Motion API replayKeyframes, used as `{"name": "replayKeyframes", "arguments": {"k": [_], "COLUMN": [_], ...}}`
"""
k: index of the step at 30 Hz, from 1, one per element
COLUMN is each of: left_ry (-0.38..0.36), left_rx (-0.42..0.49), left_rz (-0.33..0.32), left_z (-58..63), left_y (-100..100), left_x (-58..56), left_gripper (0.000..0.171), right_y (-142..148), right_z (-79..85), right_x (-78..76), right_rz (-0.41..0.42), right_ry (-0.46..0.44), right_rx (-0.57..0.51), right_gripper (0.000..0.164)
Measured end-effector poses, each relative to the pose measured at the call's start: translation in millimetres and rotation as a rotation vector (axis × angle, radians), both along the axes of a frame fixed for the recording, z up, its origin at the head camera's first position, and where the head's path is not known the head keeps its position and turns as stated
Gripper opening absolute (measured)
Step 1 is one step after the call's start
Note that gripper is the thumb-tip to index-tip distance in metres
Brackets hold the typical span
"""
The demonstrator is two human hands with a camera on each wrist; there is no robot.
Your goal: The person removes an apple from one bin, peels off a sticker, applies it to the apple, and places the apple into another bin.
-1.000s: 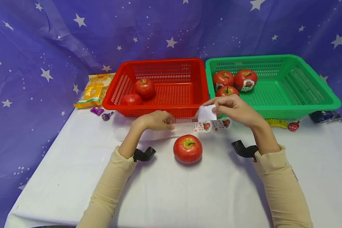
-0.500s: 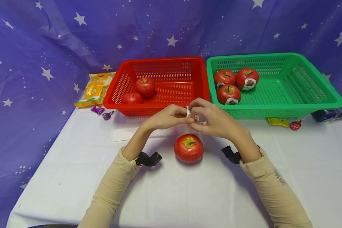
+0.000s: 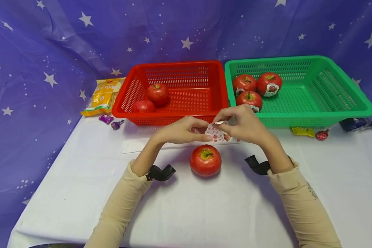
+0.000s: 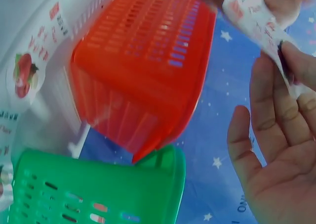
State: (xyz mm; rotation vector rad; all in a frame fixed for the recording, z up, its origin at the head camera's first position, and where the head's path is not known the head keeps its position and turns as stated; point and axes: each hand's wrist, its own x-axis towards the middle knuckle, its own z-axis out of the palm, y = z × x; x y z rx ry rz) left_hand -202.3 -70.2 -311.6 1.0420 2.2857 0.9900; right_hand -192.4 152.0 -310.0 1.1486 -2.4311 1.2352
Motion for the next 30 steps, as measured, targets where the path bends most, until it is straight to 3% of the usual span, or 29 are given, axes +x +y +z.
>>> {"name": "replayKeyframes", "arguments": {"k": [4,7,11,14,17,21,23,26,30], "left_ry": [-0.035,-0.011,0.073,0.12,0.132,0.086,0.043,-0.01,-0.123], "left_rx": [-0.123,-0.272,-0.508,-0.595,-0.559,-0.401,-0.328,-0.265,-0.198], "left_rz": [-0.064,-0.099,-0.13,-0.163,-0.196,-0.194,-0.152,-0.035,0.095], "left_z": [9.9,14.5,12.2,2.3,-10.5,-25.4,-30.9,-37.3,-44.4], "left_y": [-1.4,0.7,9.3,19.2,25.3,18.9,13.0,6.6,0.7], "left_x": [12.1,20.6,28.5,29.5,22.0,2.6,-6.6,-16.4,-24.2], "left_gripper": [0.087,0.114,0.122,0.117,0.102,0.086,0.082,0.069,0.055], "right_y": [4.8,8.3,13.7,16.4,15.4,9.6,6.2,2.0,-3.8], "right_z": [2.8,4.3,7.3,9.5,10.1,10.3,9.5,8.2,5.3], "right_x": [-1.6,-2.3,-3.5,-3.6,-2.5,0.3,1.9,3.7,4.6], "right_rz": [-0.061,-0.114,-0.168,-0.217,-0.245,-0.165,-0.096,-0.005,0.048], "right_ry": [0.051,0.049,-0.013,-0.073,-0.143,-0.204,-0.219,-0.241,-0.233], "right_rx": [-0.054,-0.131,-0.306,-0.347,-0.3,-0.225,-0.158,-0.024,0.153], "right_gripper": [0.021,0.016,0.01,0.014,0.018,0.022,0.023,0.022,0.022]}}
